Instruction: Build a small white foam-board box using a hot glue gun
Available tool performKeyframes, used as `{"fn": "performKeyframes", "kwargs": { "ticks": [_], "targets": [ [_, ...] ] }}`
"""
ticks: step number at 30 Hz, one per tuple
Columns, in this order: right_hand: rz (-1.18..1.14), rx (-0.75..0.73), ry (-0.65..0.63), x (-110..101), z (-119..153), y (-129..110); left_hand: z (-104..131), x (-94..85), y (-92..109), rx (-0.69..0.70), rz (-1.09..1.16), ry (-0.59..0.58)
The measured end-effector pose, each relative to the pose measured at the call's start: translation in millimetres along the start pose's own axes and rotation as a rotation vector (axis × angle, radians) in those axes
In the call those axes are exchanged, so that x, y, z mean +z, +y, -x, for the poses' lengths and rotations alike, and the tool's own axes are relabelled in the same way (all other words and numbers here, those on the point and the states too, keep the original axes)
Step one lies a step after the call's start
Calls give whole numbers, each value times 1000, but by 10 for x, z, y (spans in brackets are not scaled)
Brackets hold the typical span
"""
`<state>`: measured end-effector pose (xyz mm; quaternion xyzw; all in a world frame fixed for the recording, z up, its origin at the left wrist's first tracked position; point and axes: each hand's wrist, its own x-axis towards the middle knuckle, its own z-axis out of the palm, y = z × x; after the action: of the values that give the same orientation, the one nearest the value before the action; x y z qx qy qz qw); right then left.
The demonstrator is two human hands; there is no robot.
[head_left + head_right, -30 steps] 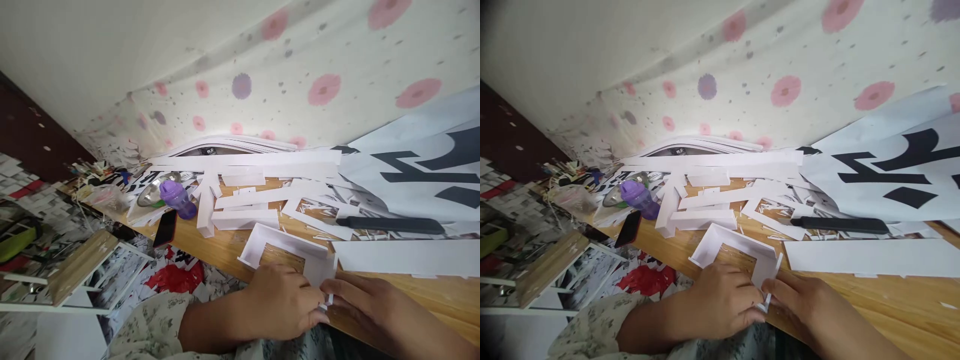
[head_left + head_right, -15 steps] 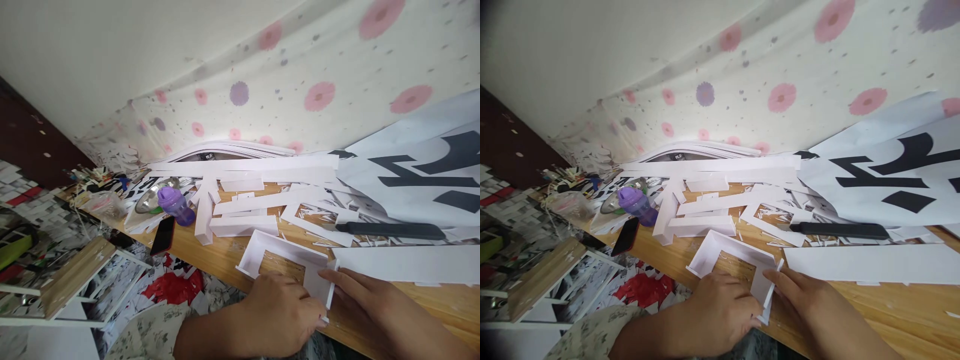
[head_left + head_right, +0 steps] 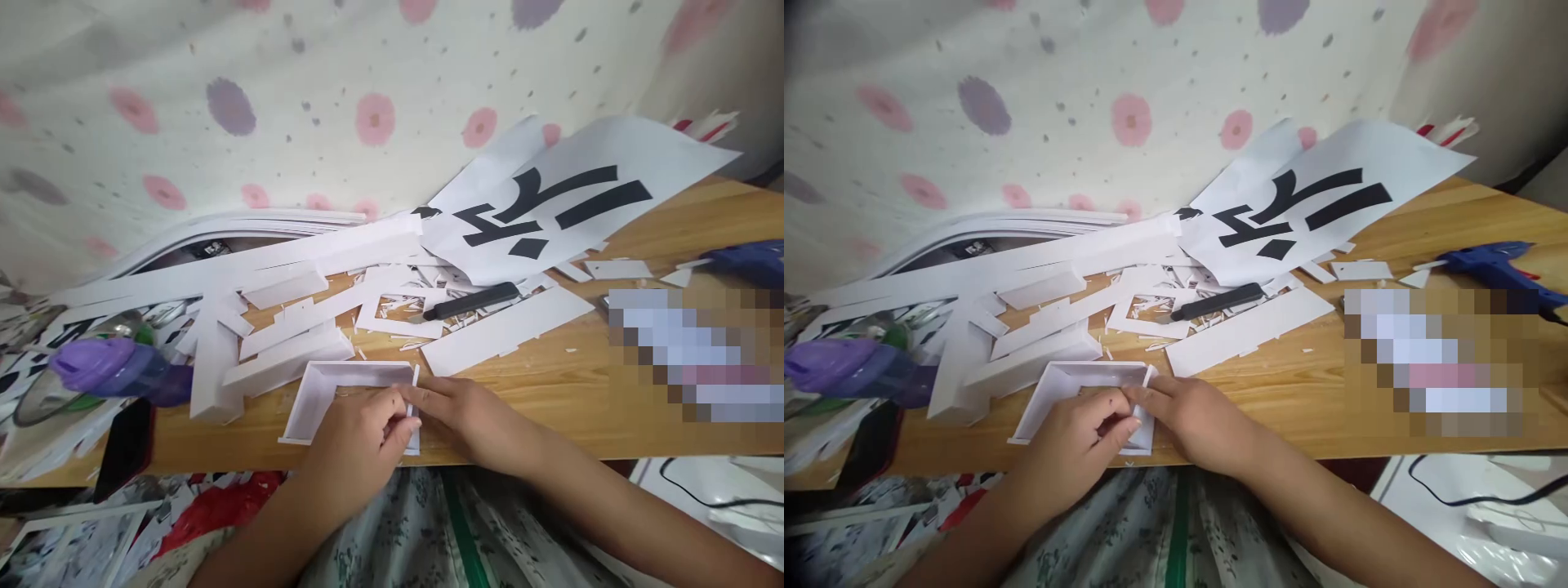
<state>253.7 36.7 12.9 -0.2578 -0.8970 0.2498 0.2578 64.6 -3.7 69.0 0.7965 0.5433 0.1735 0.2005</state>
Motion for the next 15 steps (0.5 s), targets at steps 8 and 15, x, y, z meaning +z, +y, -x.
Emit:
{"fn": "performKeyframes", "kwargs": {
  "ticks": [8,15],
  "targets": [
    [-23,22,278,-256,-143,91,-50,22,-14,-70,-34,-48],
    [-103,-90,-21,-441,-565,207,-32,32,-7,-123,-88,-4]
  ]
}}
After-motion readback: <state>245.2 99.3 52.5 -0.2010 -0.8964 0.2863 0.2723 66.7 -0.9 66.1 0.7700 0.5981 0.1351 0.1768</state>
